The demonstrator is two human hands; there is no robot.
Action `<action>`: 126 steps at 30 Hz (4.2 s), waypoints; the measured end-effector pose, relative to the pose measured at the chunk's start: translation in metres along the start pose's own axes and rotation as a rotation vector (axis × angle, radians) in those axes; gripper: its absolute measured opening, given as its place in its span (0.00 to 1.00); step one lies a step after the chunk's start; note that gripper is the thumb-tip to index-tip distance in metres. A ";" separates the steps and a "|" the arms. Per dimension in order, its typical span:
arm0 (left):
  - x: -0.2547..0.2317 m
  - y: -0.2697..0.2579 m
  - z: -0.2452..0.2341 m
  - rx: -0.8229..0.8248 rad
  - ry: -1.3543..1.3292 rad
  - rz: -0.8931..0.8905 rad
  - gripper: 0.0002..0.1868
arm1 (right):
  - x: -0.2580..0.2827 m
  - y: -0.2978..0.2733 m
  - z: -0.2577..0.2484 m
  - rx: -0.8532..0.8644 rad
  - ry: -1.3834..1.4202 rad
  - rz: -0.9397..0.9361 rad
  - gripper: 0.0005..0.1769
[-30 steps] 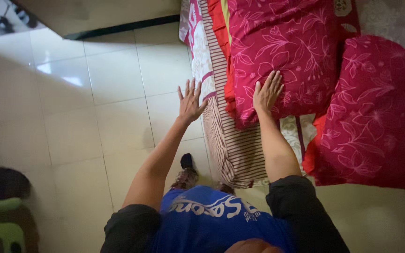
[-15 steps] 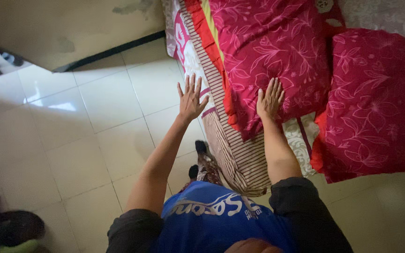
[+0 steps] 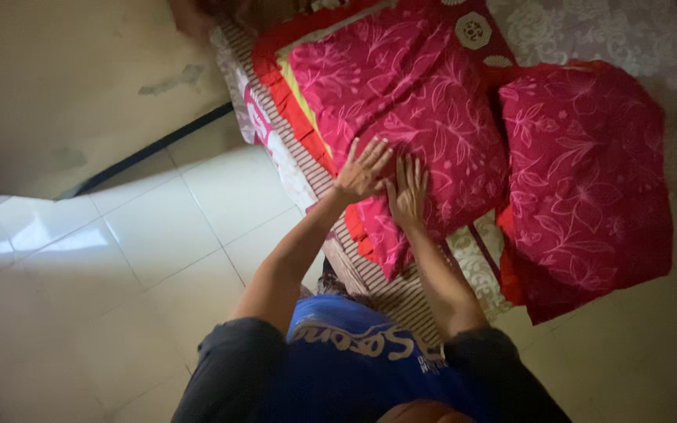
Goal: The person arranges several decorative pillows on a bed. They pick up a pillow with a cat print, place it on the bed, and smooth it out. They then handle a red floral pillow, placing it on top of the first one and smoothing it. The person continues to adjust and stack the pillows on the bed.
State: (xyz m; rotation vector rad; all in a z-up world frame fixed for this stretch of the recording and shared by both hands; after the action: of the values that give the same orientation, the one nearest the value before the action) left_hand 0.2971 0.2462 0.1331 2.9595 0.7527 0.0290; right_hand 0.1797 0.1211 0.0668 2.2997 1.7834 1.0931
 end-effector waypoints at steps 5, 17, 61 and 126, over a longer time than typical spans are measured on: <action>0.055 0.053 0.031 -0.039 0.031 -0.019 0.40 | -0.021 -0.030 -0.012 0.011 0.068 0.152 0.36; 0.218 0.183 -0.002 0.024 0.083 -0.591 0.46 | -0.038 -0.004 -0.008 -0.289 0.026 0.778 0.44; 0.379 0.182 -0.077 -0.332 -0.036 0.009 0.27 | -0.047 -0.013 -0.043 -0.936 0.438 0.925 0.24; 0.426 0.232 -0.154 -0.134 -0.918 0.058 0.53 | 0.041 0.110 -0.013 -0.431 1.999 1.007 0.44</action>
State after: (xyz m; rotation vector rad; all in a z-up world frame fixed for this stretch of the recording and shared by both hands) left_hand 0.7757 0.2594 0.3056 2.4285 0.4815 -1.1201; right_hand 0.2685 0.1139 0.1443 1.1894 -0.4847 3.9013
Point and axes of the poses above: each hand's wrist, its own y-axis towards the middle knuckle, its own z-axis out of the palm, x = y × z, the point moved 2 cm from there along y, towards the middle knuckle, and after that the axes turned 1 degree about y, right-handed, at the moved point
